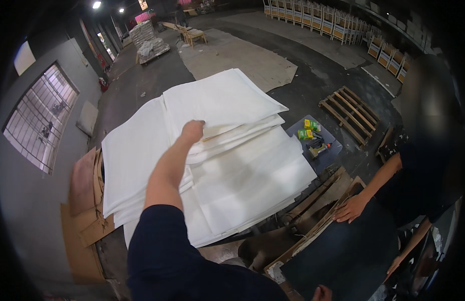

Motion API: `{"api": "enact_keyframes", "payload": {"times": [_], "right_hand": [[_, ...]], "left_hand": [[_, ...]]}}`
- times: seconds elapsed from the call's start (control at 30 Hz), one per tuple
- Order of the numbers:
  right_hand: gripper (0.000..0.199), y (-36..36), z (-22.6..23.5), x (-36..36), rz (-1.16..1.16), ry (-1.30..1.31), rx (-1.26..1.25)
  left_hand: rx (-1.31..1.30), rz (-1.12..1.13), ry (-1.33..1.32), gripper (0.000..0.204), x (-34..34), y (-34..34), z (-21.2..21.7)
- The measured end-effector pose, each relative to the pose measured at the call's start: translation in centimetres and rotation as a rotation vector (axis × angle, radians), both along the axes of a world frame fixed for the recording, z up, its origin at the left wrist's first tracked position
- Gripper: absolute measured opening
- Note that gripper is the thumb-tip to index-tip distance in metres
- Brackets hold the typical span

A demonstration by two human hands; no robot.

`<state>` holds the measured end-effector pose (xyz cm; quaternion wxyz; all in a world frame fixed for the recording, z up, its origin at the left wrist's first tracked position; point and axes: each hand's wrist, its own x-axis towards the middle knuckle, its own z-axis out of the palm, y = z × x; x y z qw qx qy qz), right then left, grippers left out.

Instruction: The person staples fabric to the underside of a chair seat using a pneumatic staple gun while a coworker assists by holding the seat and applying pressure. They flip the seat to check the top surface, then continue stapling the edges.

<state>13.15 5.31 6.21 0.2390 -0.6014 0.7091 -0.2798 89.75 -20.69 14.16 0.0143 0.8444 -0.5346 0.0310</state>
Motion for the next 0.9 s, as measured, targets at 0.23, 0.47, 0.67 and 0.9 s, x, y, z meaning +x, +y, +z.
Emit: {"api": "enact_keyframes", "payload": {"times": [0.23, 0.47, 0.67, 0.9], "right_hand": [[0.016, -3.9, 0.5, 1.1, 0.040, -0.163, 0.013], [0.018, -2.7, 0.8, 1.0, -0.079, -0.202, 0.109], [0.020, -1.6, 0.0, 2.4, 0.052, -0.247, 0.126], [0.021, 0.2, 0.5, 2.3, -0.095, -0.256, 0.092]], "left_hand": [[-0.020, -0.233, -0.087, 0.034, 0.0, 2.8, 10.1], [0.167, -0.080, -0.104, 0.079, -12.3, 9.3, -0.8], [0.146, 0.043, -0.081, 0.113, -17.7, 5.5, -6.9], [0.097, 0.023, -0.168, 0.071, -14.5, 2.5, -8.1]]}}
